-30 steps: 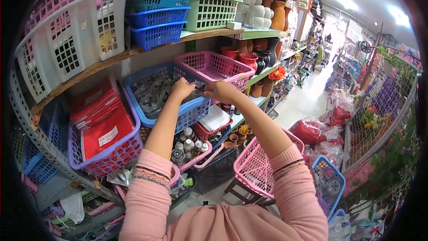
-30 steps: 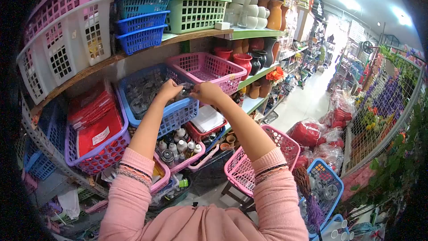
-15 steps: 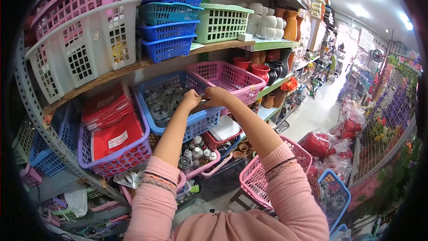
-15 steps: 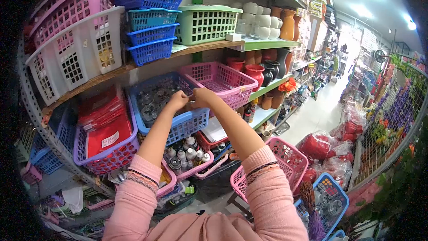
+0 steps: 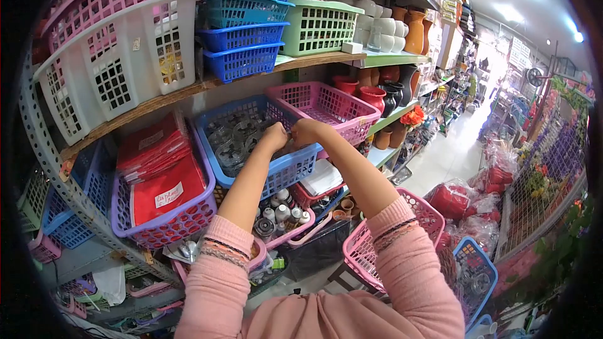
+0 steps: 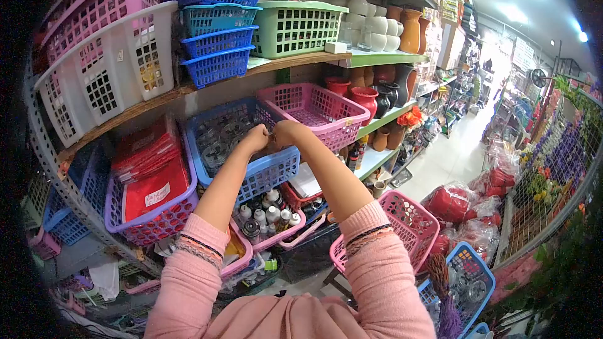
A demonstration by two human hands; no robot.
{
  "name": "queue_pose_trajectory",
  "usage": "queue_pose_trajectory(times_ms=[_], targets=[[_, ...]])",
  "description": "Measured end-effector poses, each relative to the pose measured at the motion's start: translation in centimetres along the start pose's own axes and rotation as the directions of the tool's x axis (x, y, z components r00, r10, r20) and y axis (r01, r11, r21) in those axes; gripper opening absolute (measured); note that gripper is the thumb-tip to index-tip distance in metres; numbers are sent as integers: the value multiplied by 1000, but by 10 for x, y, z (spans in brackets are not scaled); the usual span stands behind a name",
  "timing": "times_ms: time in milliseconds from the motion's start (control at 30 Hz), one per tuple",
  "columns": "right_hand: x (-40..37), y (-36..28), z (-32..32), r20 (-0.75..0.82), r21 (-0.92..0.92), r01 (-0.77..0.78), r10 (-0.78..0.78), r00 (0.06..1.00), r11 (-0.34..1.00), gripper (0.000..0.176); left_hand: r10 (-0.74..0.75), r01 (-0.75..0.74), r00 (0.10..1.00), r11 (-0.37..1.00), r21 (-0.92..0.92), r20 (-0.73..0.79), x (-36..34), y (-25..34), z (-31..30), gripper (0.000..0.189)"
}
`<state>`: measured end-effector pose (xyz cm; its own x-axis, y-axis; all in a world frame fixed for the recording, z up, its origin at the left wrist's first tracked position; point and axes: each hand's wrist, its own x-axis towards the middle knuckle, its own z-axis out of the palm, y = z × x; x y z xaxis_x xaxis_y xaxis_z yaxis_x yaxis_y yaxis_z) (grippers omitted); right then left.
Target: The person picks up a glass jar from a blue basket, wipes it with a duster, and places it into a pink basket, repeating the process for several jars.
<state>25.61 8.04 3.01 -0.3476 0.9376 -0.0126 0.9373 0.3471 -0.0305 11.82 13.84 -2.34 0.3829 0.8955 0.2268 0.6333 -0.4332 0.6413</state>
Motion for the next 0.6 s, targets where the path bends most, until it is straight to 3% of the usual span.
queue_pose_trajectory(times_ms=[33,200,233,300,367,433,500,567,600], targets=[[-2,2,3,-1,1,-5,5,1000,1000,41,-12,11,1000,1000,-12,-26,-3,2,1,19],[-38,4,3,-315,247,-3,83,945,969,29,-49,50,998,998,28,-37,-15,20,-6,38],[-46,8,5,-313,246,-14,93,945,969,29,-34,44,994,995,92,-103,-8,14,-2,43],[-67,17,12,-575,153,152,-37,817,976,24,14,30,966,986,166,-258,-6,9,3,54],[-111,6,0,-572,191,90,37,819,977,27,44,13,931,988,153,-363,-16,21,-5,47],[-159,-1,-6,-546,282,38,128,828,959,26,207,-167,852,978,125,-482,-24,33,-10,32],[-211,-5,-6,-502,339,-42,219,837,940,24,468,-404,714,883,239,-520,-31,50,-19,15],[-265,1,2,-517,331,-41,218,828,943,26,562,-540,593,809,233,-576,-54,83,-17,7],[-297,-6,-2,-490,388,-94,292,821,917,26,574,-570,578,793,216,-581,-65,96,-8,8]])
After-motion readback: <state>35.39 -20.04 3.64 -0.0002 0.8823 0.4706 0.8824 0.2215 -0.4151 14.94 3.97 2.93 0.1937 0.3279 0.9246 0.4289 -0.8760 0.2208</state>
